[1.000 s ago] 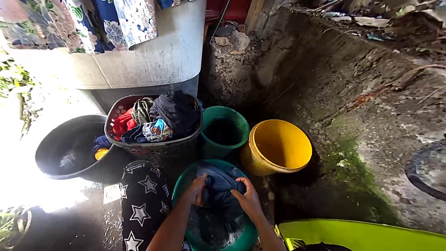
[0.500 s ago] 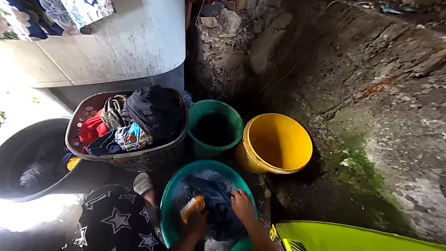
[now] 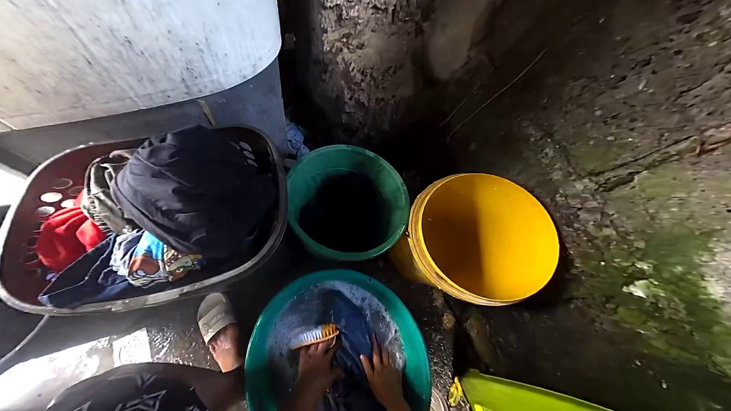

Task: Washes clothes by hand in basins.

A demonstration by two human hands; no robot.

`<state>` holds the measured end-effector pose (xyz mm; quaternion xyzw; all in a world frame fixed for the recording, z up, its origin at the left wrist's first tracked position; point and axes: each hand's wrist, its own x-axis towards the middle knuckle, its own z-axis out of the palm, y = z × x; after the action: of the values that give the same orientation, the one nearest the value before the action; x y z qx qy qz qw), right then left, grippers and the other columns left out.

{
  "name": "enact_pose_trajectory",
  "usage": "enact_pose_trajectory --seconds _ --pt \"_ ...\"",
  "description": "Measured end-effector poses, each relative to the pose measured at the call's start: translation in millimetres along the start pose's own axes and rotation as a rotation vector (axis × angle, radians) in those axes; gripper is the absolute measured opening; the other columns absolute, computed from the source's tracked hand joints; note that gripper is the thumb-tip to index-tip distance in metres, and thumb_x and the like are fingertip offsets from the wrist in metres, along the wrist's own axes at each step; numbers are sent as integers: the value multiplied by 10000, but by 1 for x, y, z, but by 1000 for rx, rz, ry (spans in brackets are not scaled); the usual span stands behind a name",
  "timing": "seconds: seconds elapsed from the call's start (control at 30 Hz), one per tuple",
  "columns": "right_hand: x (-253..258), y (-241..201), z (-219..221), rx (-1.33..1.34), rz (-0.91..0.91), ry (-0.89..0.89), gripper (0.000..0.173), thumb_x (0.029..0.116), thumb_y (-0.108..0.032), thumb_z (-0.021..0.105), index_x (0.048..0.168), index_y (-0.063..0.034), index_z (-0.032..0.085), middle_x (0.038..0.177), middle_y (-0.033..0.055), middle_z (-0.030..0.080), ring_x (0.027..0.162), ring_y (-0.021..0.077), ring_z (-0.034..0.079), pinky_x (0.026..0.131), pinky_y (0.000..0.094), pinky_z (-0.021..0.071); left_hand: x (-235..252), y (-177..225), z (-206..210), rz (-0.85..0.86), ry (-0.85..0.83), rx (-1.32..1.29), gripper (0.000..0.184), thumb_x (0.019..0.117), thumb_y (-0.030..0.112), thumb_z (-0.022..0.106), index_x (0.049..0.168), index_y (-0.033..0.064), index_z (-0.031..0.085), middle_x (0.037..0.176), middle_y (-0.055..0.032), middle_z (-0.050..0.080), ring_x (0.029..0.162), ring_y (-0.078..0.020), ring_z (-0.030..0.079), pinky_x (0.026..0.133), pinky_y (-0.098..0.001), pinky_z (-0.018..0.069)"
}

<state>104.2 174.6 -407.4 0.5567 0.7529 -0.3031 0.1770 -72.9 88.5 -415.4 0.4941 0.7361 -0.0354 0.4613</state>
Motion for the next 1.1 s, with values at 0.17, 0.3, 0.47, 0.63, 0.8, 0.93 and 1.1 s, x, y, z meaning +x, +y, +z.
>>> enact_pose_trajectory --seconds 0.17,0.3,0.47,0.63,0.8,0.93,1.1 --pt "-20 5 28 387 152 -52 613 1081 -379 474 1569 -19 379 1550 338 391 1444 510 371 1194 625 282 23 -5 -28 122 -54 157 648 947 435 683 1552 362 459 1689 -9 309 1567 -344 205 1208 -695 47" --pt "-16 15 1 659 230 236 475 1114 -237 414 1426 113 490 1399 332 559 1336 439 539 1148 557 396 -1 5 -29 58 56 141 536 952 231 692 1471 302 581 1643 -90 386 1545 -394 249 1201 -719 135" --pt "-5 24 2 627 124 140 627 1054 -68 494 1581 97 197 1609 334 290 1509 413 326 1256 477 255 -31 -4 -33 8 26 -23 297 989 249 647 1259 156 729 1509 -127 538 1424 -354 456 1189 -613 291" --pt "-9 15 -10 445 333 -59 658 1061 -213 555 1596 12 244 1476 311 504 1364 436 523 1148 544 406 -55 -21 -109 -124 276 -312 301 992 240 655 1243 92 729 1264 -179 700 1209 -372 651 1026 -598 504" --pt "-6 -3 -25 65 209 -139 541 989 -377 645 1396 -21 604 1589 289 345 1465 443 363 1152 543 400 -81 -4 -172 -145 307 -106 548 993 117 568 1478 374 560 1314 -136 679 1173 -391 660 940 -642 520" --pt "-12 -15 -26 -132 137 -534 655 994 -518 595 1376 15 599 1613 273 328 1520 461 246 1182 656 279 -53 21 -127 -123 397 -264 695 989 134 609 1605 340 364 1397 -171 628 1130 -402 684 918 -615 555" --pt "5 -9 -42 150 249 -411 430 955 -271 681 1251 41 659 1286 264 652 1248 400 606 1065 588 458 -20 -36 -13 -359 352 -216 696 1020 261 630 1625 359 302 1591 -196 433 1272 -413 613 985 -577 541"
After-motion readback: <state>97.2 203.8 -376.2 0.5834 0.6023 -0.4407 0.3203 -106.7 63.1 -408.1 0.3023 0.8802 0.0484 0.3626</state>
